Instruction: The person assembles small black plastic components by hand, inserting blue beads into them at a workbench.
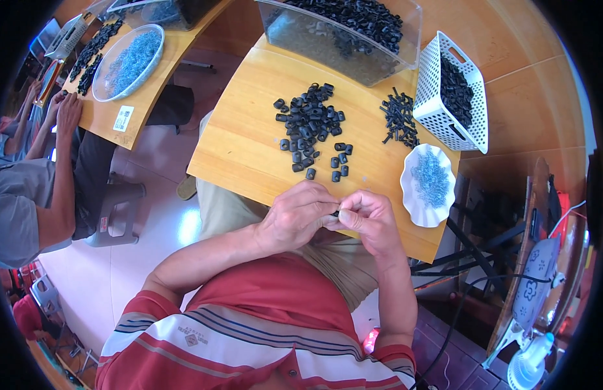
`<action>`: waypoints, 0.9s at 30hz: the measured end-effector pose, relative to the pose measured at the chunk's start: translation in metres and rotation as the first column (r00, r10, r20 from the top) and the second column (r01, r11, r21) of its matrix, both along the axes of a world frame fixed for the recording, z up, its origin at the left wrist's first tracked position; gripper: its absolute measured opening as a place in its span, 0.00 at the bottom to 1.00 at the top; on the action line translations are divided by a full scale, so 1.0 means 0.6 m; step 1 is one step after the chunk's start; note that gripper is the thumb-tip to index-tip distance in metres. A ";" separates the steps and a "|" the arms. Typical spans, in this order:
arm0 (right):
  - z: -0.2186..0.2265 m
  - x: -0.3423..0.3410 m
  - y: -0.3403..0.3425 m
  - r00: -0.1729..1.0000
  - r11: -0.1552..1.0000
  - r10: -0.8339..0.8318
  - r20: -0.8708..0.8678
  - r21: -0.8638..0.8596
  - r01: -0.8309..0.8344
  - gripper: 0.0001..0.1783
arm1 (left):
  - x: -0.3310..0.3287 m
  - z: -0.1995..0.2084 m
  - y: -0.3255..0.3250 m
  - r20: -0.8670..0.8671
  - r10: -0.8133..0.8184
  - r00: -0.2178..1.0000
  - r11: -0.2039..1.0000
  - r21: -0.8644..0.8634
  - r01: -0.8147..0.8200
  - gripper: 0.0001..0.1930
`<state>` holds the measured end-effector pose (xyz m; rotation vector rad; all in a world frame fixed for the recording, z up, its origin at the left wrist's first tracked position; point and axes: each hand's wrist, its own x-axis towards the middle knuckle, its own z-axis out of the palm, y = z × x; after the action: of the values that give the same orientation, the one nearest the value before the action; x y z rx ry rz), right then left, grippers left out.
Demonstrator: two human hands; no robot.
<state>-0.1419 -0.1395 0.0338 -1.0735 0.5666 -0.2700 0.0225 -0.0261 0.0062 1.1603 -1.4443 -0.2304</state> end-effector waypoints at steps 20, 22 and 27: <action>-0.012 0.018 0.024 0.994 0.996 -0.086 0.060 0.017 0.085 0.10 | -0.003 -0.005 0.004 -0.060 0.026 0.998 0.995 0.093 -0.021 0.13; -0.013 0.017 0.027 0.992 0.994 -0.106 0.071 -0.003 0.107 0.10 | -0.003 -0.004 0.006 -0.052 0.053 0.997 0.993 0.112 -0.047 0.13; -0.003 0.015 0.030 0.995 0.988 -0.096 0.019 -0.118 0.098 0.10 | -0.007 0.001 0.010 -0.054 0.076 0.996 0.989 0.132 -0.068 0.12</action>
<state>-0.1329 -0.1214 0.0322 -1.1602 0.5974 -0.3999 0.0182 -0.0202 0.0070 1.2991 -1.3488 -0.3097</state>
